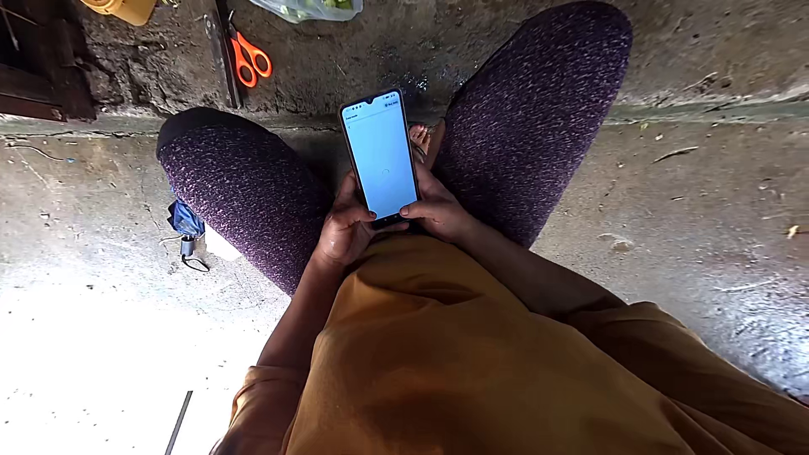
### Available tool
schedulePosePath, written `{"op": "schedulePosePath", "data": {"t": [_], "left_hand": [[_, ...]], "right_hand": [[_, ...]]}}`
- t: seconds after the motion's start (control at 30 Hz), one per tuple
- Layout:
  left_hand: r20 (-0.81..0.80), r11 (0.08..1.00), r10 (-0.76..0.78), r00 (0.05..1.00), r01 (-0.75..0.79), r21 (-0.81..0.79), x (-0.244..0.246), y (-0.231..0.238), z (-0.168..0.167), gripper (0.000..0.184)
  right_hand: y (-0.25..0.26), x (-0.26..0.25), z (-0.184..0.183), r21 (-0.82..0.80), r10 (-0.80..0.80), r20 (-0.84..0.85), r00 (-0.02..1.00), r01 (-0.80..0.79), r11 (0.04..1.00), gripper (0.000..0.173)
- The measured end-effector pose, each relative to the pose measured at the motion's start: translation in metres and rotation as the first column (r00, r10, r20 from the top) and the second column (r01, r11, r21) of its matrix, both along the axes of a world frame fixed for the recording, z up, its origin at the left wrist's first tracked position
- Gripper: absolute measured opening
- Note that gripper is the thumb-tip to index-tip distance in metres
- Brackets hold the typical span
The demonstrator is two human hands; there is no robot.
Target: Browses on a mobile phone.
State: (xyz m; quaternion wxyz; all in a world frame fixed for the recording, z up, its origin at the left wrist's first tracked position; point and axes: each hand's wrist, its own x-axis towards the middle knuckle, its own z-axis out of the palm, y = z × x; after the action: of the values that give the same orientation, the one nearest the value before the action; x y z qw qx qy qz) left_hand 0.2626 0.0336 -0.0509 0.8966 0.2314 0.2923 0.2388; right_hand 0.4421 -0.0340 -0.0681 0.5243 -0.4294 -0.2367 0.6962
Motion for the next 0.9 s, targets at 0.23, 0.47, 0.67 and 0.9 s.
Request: {"op": "schedulePosePath", "data": {"t": [0.23, 0.47, 0.67, 0.9], "left_hand": [[-0.050, 0.997, 0.029, 0.998, -0.026, 0.071, 0.0025, -0.0010, -0.0017, 0.065], [-0.075, 0.996, 0.036, 0.997, -0.030, 0.083, 0.0032, -0.0014, -0.0009, 0.069], [-0.068, 0.997, 0.040, 0.997, -0.035, 0.074, 0.0037, -0.0014, -0.0017, 0.071], [-0.072, 0.996, 0.048, 0.996, -0.042, 0.073, 0.0043, -0.0015, -0.0027, 0.065]], "right_hand": [[0.0038, -0.0021, -0.0007, -0.017, -0.006, -0.016, 1.000, 0.006, 1.000, 0.080], [0.0053, -0.0034, -0.0029, -0.003, -0.024, -0.021, 0.999, 0.024, 1.000, 0.080], [0.0062, -0.0045, -0.0038, 0.000, -0.036, -0.027, 0.999, 0.036, 0.999, 0.080], [0.0066, -0.0044, -0.0024, 0.000, -0.026, -0.006, 1.000, 0.026, 1.000, 0.076]]}}
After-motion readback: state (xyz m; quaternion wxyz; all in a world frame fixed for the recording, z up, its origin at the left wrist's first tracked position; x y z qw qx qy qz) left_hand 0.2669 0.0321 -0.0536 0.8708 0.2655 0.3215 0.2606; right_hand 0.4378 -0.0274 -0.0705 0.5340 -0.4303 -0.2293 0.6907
